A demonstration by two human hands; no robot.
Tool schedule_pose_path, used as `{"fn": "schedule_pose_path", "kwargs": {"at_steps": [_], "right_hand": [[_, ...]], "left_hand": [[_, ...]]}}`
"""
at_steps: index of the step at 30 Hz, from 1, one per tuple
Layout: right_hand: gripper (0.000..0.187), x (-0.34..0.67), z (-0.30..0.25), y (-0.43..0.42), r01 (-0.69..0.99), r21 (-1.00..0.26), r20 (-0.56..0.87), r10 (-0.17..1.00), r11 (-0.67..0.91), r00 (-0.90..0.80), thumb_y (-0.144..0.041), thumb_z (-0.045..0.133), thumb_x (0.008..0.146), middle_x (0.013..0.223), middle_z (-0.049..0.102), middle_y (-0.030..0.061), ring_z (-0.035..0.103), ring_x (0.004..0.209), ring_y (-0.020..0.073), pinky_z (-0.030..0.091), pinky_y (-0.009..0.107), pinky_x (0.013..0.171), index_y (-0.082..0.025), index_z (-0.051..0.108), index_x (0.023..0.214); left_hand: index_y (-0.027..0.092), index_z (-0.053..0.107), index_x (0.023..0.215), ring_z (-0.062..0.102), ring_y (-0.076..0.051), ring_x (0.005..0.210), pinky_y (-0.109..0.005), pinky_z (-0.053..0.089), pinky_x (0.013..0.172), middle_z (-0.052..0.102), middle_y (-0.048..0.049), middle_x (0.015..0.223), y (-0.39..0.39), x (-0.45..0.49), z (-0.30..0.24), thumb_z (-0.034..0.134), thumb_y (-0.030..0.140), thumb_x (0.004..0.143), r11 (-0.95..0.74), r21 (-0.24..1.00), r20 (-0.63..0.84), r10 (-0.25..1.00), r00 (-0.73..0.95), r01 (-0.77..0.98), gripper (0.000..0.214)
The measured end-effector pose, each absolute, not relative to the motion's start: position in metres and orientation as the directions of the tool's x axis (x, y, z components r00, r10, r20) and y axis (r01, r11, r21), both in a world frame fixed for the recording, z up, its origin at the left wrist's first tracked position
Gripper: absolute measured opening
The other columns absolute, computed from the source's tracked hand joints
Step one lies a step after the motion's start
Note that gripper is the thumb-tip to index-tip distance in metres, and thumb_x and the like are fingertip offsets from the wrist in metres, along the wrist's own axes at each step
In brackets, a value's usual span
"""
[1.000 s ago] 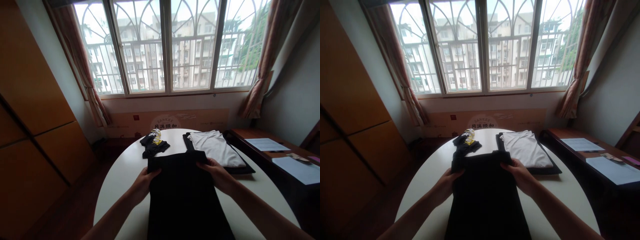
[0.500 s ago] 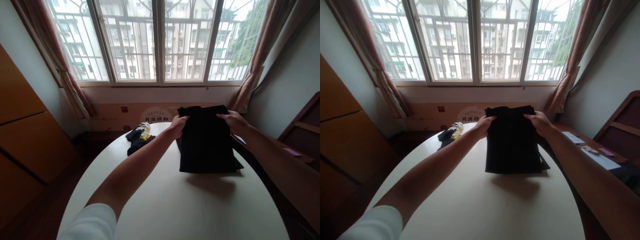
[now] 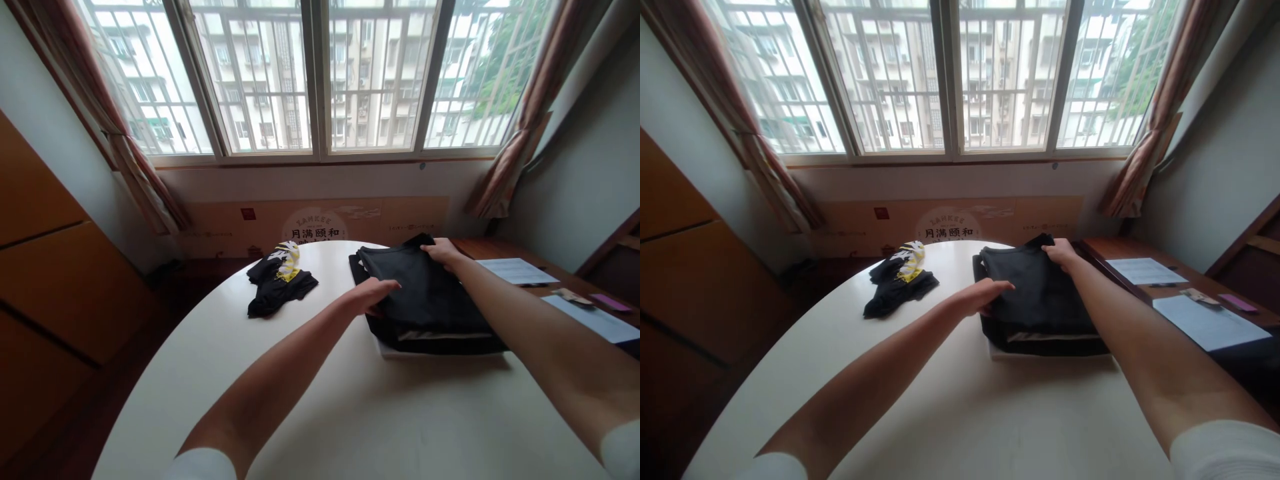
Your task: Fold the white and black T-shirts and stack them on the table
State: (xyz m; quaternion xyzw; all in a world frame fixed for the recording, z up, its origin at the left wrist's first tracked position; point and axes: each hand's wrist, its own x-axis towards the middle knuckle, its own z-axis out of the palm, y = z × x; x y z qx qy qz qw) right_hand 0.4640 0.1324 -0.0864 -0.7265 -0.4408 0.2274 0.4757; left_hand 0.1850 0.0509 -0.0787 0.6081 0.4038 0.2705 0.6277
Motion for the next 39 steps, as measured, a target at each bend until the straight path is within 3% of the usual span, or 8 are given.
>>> {"fn": "schedule_pose_path", "kwargs": {"at_steps": [4, 10, 16, 19, 23, 28, 35, 39], "right_hand": [[0.012, 0.473, -0.086, 0.137, 0.549, -0.801, 0.106, 0.847, -0.238, 0.522, -0.023, 0.074, 0.080, 0.084, 0.074, 0.0119, 0.070, 0.096, 0.0312, 0.057, 0.040, 0.088, -0.014, 0.075, 0.087], [0.070, 0.419, -0.077, 0.117, 0.863, -0.396, 0.304, 0.842, -0.314, 0.446, -0.038, 0.066, 0.092, 0.149, 0.055, 0.0333, 0.050, 0.141, 0.0456, 0.042, 0.059, 0.113, -0.005, 0.050, 0.152], [0.074, 0.332, -0.099, 0.073, 0.982, -0.191, 0.089, 0.996, -0.005, 0.023, -0.061, 0.041, 0.105, 0.178, 0.022, 0.0155, 0.019, 0.163, 0.0353, 0.013, 0.065, 0.129, -0.021, 0.034, 0.168], [0.073, 0.321, -0.111, 0.063, 0.981, -0.196, 0.049, 0.999, -0.010, 0.019, -0.058, 0.035, 0.108, 0.178, 0.022, 0.0143, 0.017, 0.164, 0.0336, 0.011, 0.064, 0.129, -0.020, 0.029, 0.170], [0.062, 0.336, -0.112, 0.072, 0.966, -0.259, 0.038, 0.999, 0.017, -0.008, -0.044, 0.029, 0.111, 0.176, 0.027, 0.0121, 0.021, 0.164, 0.0297, 0.017, 0.060, 0.129, -0.019, 0.034, 0.168], [0.058, 0.393, -0.116, 0.086, 0.968, -0.244, 0.011, 0.998, -0.051, 0.055, -0.039, 0.027, 0.112, 0.176, 0.028, 0.0123, 0.022, 0.163, 0.0293, 0.014, 0.065, 0.129, -0.021, 0.039, 0.166], [0.065, 0.437, -0.120, 0.085, 0.957, -0.213, 0.038, 0.977, -0.197, 0.210, -0.047, 0.026, 0.111, 0.177, 0.020, 0.0158, 0.016, 0.165, 0.0329, 0.012, 0.070, 0.127, -0.016, 0.031, 0.169], [0.070, 0.385, -0.108, 0.077, 0.983, -0.175, 0.037, 0.997, -0.059, 0.066, -0.052, 0.030, 0.110, 0.178, 0.018, 0.0145, 0.014, 0.165, 0.0322, 0.009, 0.069, 0.128, -0.017, 0.028, 0.170]], "left_hand": [[0.017, 0.069, 0.086, 0.071, -0.022, 0.058, -0.032, 0.054, 0.056, 0.075, -0.0083, 0.069, 0.011, 0.170, -0.075, 0.073, 0.034, 0.083, 0.183, 0.892, -0.417, 0.687, 0.595, 0.414, 0.019], [0.017, 0.060, 0.059, 0.059, -0.014, 0.049, -0.026, 0.045, 0.053, 0.071, -0.0077, 0.059, -0.019, 0.147, -0.083, 0.063, 0.031, 0.093, -0.017, 0.832, -0.389, 0.694, 0.605, 0.555, 0.036], [0.022, 0.059, 0.048, 0.059, -0.019, 0.050, -0.031, 0.047, 0.060, 0.062, -0.0060, 0.048, -0.043, 0.142, -0.084, 0.055, 0.039, 0.099, -0.311, 0.726, -0.196, 0.761, 0.619, 0.613, 0.053], [0.021, 0.068, 0.066, 0.066, -0.023, 0.064, -0.034, 0.050, 0.071, 0.068, -0.0082, 0.062, -0.051, 0.141, -0.078, 0.056, 0.039, 0.099, -0.450, 0.657, 0.166, 0.869, 0.466, 0.605, 0.040], [0.015, 0.070, 0.113, 0.071, -0.029, 0.106, -0.039, 0.050, 0.099, 0.076, -0.0155, 0.109, -0.046, 0.153, -0.076, 0.049, 0.030, 0.101, -0.711, 0.484, 0.484, 0.704, 0.520, 0.511, 0.028], [0.004, 0.042, 0.159, 0.028, -0.037, 0.161, -0.049, 0.020, 0.131, 0.036, -0.0255, 0.170, -0.030, 0.172, -0.114, 0.053, 0.045, 0.103, -0.829, 0.275, 0.330, 0.558, 0.762, 0.488, 0.070], [-0.007, 0.029, 0.164, 0.018, -0.039, 0.163, -0.046, 0.016, 0.132, 0.023, -0.0299, 0.172, -0.042, 0.161, -0.131, 0.047, 0.058, 0.105, -0.842, 0.190, 0.201, 0.537, 0.819, 0.505, 0.090], [-0.010, 0.032, 0.162, 0.022, -0.041, 0.162, -0.047, 0.020, 0.131, 0.027, -0.0330, 0.169, -0.057, 0.159, -0.131, 0.043, 0.054, 0.107, -0.828, 0.086, 0.216, 0.559, 0.801, 0.554, 0.085]]}}
